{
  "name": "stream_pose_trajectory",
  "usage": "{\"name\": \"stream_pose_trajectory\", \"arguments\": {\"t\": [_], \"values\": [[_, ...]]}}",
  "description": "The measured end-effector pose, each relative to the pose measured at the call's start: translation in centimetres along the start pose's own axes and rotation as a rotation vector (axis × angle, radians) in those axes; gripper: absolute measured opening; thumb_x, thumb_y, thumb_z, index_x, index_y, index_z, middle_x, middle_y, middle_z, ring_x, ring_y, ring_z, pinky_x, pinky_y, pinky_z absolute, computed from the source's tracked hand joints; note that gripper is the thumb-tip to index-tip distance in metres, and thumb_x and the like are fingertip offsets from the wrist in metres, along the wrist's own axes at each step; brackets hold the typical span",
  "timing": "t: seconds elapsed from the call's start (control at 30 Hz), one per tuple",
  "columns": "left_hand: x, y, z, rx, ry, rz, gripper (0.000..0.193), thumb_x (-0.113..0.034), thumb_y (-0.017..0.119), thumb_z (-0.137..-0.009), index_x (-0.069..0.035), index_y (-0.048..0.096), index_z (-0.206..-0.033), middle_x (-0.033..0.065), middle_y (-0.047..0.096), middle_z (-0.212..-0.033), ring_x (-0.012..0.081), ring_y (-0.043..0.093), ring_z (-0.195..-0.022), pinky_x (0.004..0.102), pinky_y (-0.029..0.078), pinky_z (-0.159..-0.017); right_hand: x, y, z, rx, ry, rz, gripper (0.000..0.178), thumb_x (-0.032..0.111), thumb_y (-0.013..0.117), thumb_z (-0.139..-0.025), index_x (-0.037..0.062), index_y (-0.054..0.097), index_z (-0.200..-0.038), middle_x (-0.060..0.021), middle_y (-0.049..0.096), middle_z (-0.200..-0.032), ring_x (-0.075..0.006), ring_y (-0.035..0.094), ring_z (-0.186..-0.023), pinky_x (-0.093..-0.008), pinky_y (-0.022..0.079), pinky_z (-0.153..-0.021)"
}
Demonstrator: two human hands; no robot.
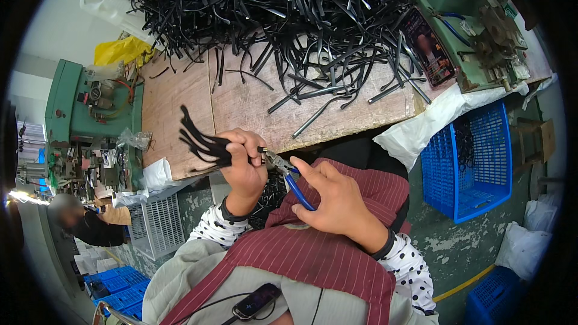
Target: The person repeatedly picks up black cables from a pile on a wooden table and uses blue-handled pliers to cut the ends. The cut pieces are dropped back onto the table. The task continues throughout the clip with no change in method or destination for the cut pieces.
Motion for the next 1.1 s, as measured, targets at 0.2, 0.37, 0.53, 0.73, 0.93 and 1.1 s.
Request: {"name": "stream_pose_trajectory", "arguments": {"t": [0.2, 0.37, 0.53, 0.73, 0.93, 1.1], "values": [[-0.2, 0.4, 0.6, -0.028, 0.004, -0.161, 0.026, -0.030, 0.053, -0.102, -0.005, 0.049, -0.096, 0.0035, 0.048, -0.070, 0.0083, 0.038, -0.052, 0.0229, 0.040, -0.061, -0.7, 0.5, 0.0, 0.042, 0.056, -0.048, 0.080, 0.020, 0.079, -0.068, 0.0149, 0.049, -0.142, -0.0105, 0.055, -0.080, -0.0268, 0.060, -0.069, -0.0365, 0.051, -0.065], [3.0, -0.9, 0.2, -0.153, -0.352, 0.032, 0.027, -0.030, 0.050, -0.103, -0.007, 0.050, -0.090, 0.0021, 0.050, -0.072, 0.0069, 0.040, -0.054, 0.0202, 0.035, -0.052, -1.6, 0.8, 0.2, 0.061, 0.117, -0.070, 0.076, 0.017, 0.078, -0.071, 0.0127, 0.050, -0.141, -0.0099, 0.056, -0.076, -0.0253, 0.060, -0.067, -0.0355, 0.051, -0.064], [5.4, -2.9, -1.4, -0.169, -0.380, -0.038, 0.017, -0.022, 0.053, -0.101, -0.005, 0.052, -0.097, 0.0053, 0.060, -0.079, 0.0116, 0.049, -0.056, 0.0225, 0.041, -0.055, -2.1, 0.7, 0.4, 0.052, 0.166, -0.106, 0.075, 0.018, 0.078, -0.071, 0.0117, 0.051, -0.141, -0.0097, 0.057, -0.076, -0.0251, 0.060, -0.067, -0.0354, 0.052, -0.065], [7.2, -4.5, -11.1, 0.115, -0.091, -1.225, 0.030, -0.024, 0.065, -0.090, 0.005, 0.059, -0.098, 0.0191, 0.068, -0.090, 0.0348, 0.065, -0.072, 0.0434, 0.052, -0.067, -2.3, 0.8, 0.7, 0.048, 0.152, -0.059, 0.078, 0.021, 0.080, -0.070, 0.0123, 0.050, -0.141, -0.0103, 0.058, -0.080, -0.0238, 0.060, -0.067, -0.0355, 0.052, -0.065], [11.9, -7.1, -13.0, 0.213, -0.423, -1.479, 0.045, -0.039, 0.074, -0.073, 0.005, 0.069, -0.081, 0.0231, 0.068, -0.078, 0.0374, 0.068, -0.076, 0.0427, 0.053, -0.071, -2.3, 0.4, 1.1, 0.045, 0.174, -0.043, 0.079, 0.026, 0.081, -0.070, 0.0139, 0.049, -0.142, -0.0114, 0.059, -0.081, -0.0271, 0.063, -0.071, -0.0375, 0.053, -0.069], [10.8, -9.3, -7.8, 0.102, -0.767, -0.745, 0.023, -0.020, 0.067, -0.086, 0.002, 0.063, -0.092, 0.0136, 0.069, -0.078, 0.0181, 0.057, -0.054, 0.0316, 0.047, -0.052, -2.8, 0.5, 1.3, 0.069, 0.199, -0.048, 0.081, 0.029, 0.081, -0.070, 0.0146, 0.048, -0.142, -0.0122, 0.059, -0.084, -0.0283, 0.064, -0.073, -0.0383, 0.054, -0.069]]}}
Point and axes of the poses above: each hand's wrist, its own z-axis away from the middle knuckle, its own y-axis out of the palm, x = y × z, the point moved 10 cm from there along -z, towards the middle knuckle
